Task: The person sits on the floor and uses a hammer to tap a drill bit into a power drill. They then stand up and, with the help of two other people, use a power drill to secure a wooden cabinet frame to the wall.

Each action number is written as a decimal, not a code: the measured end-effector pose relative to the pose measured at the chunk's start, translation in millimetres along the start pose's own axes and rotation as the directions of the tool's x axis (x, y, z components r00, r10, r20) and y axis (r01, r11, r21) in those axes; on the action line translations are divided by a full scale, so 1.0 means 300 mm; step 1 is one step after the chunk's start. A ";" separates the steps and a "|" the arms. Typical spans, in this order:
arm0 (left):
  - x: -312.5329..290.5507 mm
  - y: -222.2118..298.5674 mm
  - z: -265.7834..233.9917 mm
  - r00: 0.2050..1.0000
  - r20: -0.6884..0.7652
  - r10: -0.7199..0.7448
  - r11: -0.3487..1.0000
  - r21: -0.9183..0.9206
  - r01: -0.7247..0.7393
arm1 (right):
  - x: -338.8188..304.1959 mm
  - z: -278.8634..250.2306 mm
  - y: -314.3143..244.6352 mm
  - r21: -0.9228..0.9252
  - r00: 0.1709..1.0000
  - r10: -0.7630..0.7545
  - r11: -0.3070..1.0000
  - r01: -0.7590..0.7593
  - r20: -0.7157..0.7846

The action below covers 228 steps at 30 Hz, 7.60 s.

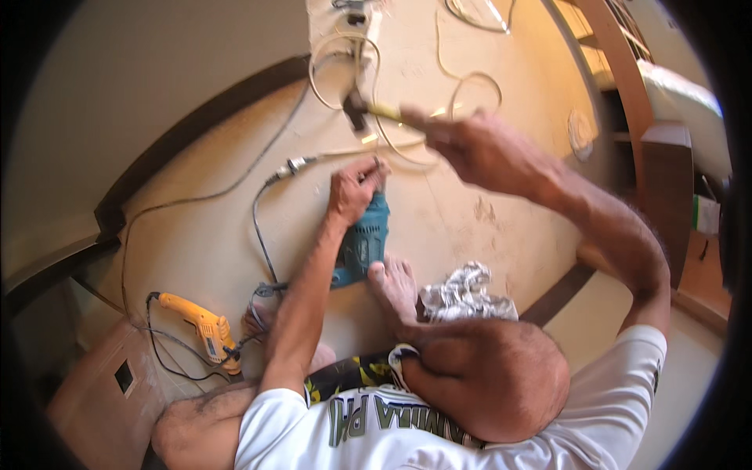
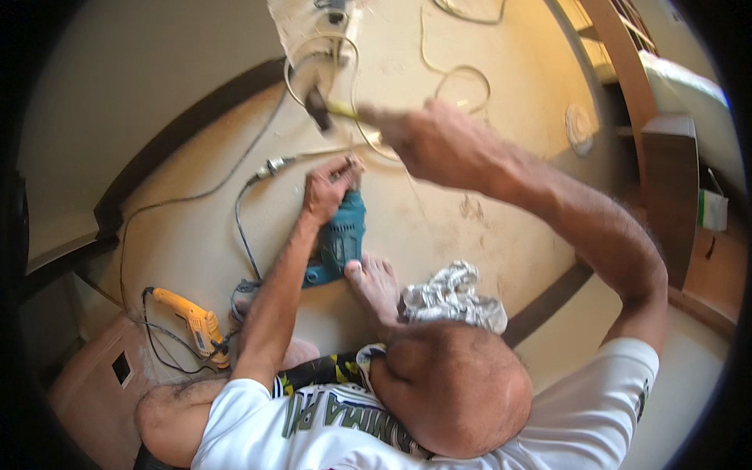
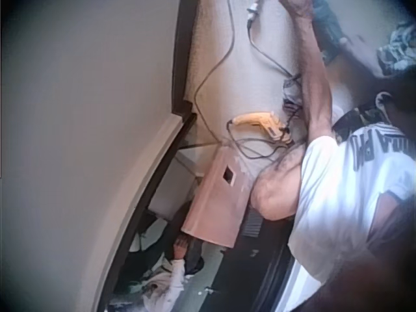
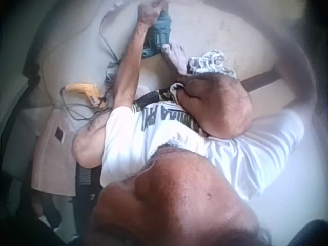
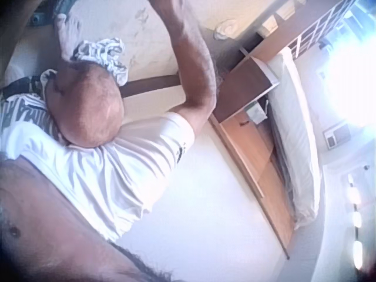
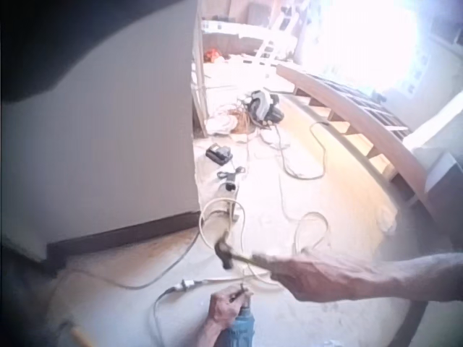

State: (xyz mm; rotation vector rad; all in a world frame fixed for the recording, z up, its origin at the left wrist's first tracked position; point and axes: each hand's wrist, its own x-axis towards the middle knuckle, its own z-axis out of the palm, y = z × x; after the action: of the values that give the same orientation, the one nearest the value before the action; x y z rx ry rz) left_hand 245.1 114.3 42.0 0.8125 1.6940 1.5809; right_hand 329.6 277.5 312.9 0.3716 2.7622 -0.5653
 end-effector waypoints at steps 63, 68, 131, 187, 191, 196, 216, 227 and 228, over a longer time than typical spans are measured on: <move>0.021 0.086 -0.052 0.948 0.300 -0.105 0.874 -0.427 0.232 | 0.001 0.788 0.081 0.992 0.907 0.419 0.129 -0.006 -0.049; 0.007 0.038 -0.036 0.948 0.299 -0.112 0.836 -0.487 0.252 | -0.120 0.869 0.206 0.163 0.576 0.490 0.835 -0.525 -0.654; 0.046 0.001 0.049 0.990 0.015 -0.140 0.990 -0.001 0.140 | -0.162 0.458 0.270 0.490 0.852 0.485 0.801 -0.344 -0.196; 0.295 0.012 -0.036 0.852 0.192 -0.487 0.847 -0.136 0.515 | 0.122 0.892 0.132 0.981 0.731 0.681 0.163 -0.106 -0.035; 0.295 0.015 -0.021 0.850 0.207 -0.484 0.847 -0.135 0.515 | 0.124 0.914 0.140 0.985 0.730 0.683 0.148 -0.088 -0.037; 0.291 0.022 -0.015 0.857 0.177 -0.484 0.856 -0.105 0.505 | 0.129 0.923 0.140 0.984 0.729 0.683 0.155 -0.084 -0.046; 0.266 0.016 -0.019 0.877 0.191 -0.442 0.893 -0.004 0.451 | 0.120 0.814 0.123 0.988 0.791 0.596 -0.037 -0.147 0.140; 0.265 0.039 -0.003 0.874 0.192 -0.447 0.886 -0.042 0.462 | 0.129 0.892 0.159 0.975 0.851 0.522 -0.212 0.059 0.062; 0.259 0.026 -0.021 0.872 0.186 -0.452 0.884 -0.040 0.467 | 0.136 0.884 0.144 0.989 0.842 0.533 -0.146 -0.013 0.089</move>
State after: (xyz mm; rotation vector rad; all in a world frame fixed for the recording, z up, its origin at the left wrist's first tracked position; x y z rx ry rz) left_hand 195.0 174.5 45.4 0.4394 1.5413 1.2054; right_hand 367.4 213.4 51.4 1.4837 1.5774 -2.6239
